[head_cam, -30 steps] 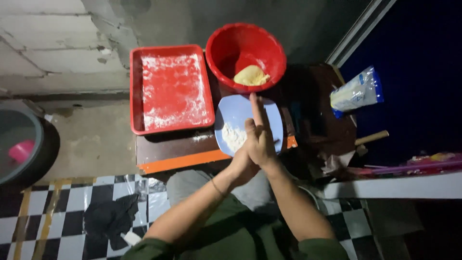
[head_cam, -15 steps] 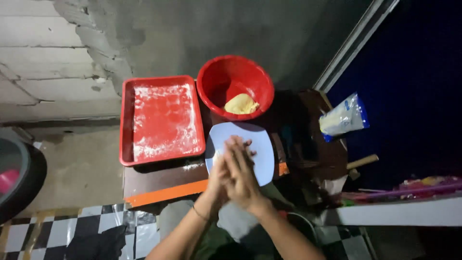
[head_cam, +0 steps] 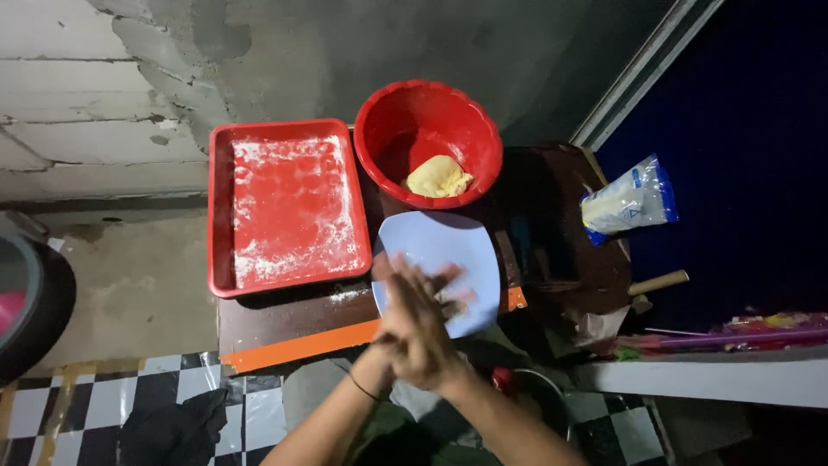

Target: The person is forming small dough balls by pinching dough from a bowl, rolling it between their hands, and coating it in flour on a plate.

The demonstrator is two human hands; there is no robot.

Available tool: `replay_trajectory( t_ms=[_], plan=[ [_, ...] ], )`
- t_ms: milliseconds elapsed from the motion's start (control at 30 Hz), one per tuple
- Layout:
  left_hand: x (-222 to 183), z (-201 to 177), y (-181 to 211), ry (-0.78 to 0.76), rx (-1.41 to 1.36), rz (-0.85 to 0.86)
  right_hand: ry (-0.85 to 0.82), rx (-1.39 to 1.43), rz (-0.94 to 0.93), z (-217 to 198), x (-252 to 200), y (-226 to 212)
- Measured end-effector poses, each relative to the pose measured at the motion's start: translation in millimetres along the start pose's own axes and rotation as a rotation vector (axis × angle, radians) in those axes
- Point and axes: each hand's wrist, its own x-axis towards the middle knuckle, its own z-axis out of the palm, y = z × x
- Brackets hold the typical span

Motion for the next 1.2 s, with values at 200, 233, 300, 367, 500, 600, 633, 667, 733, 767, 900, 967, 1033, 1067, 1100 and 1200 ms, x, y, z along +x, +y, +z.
replay_trajectory(
  t_ms=[200,233,300,367,500,600,633,667,733,767,900,967,1033,1067,1100,1200],
  plan=[
    [52.0,-73.1,-23.4,-0.259,-0.057,0.357,0.045,-0.06,0.081,-27.7,37.0,13.9],
    [50.3,-77.3,-33.2,-0.246,-0.069,0.347,0.032,-0.059,0.097,-26.7,27.6,2.5],
    [62.0,-83.3,-33.2,-0.604,-0.026,0.573,-0.094,0.113,0.0,-21.7,25.6,-12.7],
    [23.6,2.4,29.9,-0.247,-0.103,0.285,-0.088,0.048,0.028,-13.1,7.8,28.5],
    [28.4,-9.2,-2.7,-0.02,-0.081,-0.114,0.076,-0.084,0.077,-44.9,45.6,26.6],
    [28.6,-20.7,-0.6,-0.13,-0.065,0.161,-0.026,0.088,0.022,-28.8,36.6,12.1],
    [29.1,-21.8,0.8,-0.13,-0.062,0.163,-0.023,0.089,0.019,-26.6,32.8,15.3],
    [32.6,-20.8,3.2,-0.237,-0.045,0.351,-0.066,0.051,-0.021,-26.3,31.2,20.4],
    [33.6,-10.3,8.0,-0.345,-0.028,0.547,-0.113,0.017,-0.069,-30.6,38.4,30.4],
    [31.4,-1.2,9.9,-0.113,-0.047,0.233,-0.02,-0.046,-0.005,-35.1,46.8,35.5],
    [55.5,-36.1,-8.9,-0.421,0.149,0.148,0.045,-0.077,-0.006,-22.9,38.7,47.4],
    [70.0,-31.2,8.4,-0.364,-0.007,0.142,0.016,-0.056,-0.058,-12.0,25.5,49.9],
    [66.5,-10.4,8.0,-0.299,-0.181,0.142,-0.033,-0.034,-0.109,-15.3,26.0,49.2],
    [60.6,11.1,8.7,0.158,0.056,0.048,0.058,-0.019,-0.044,-22.5,42.3,50.0],
    [54.4,33.5,9.3,0.615,0.289,-0.054,0.149,-0.005,0.023,-30.3,58.9,50.3],
    [52.2,29.9,13.2,0.306,0.135,0.034,0.491,-1.188,0.801,104.9,-1.5,82.1]
  ],
)
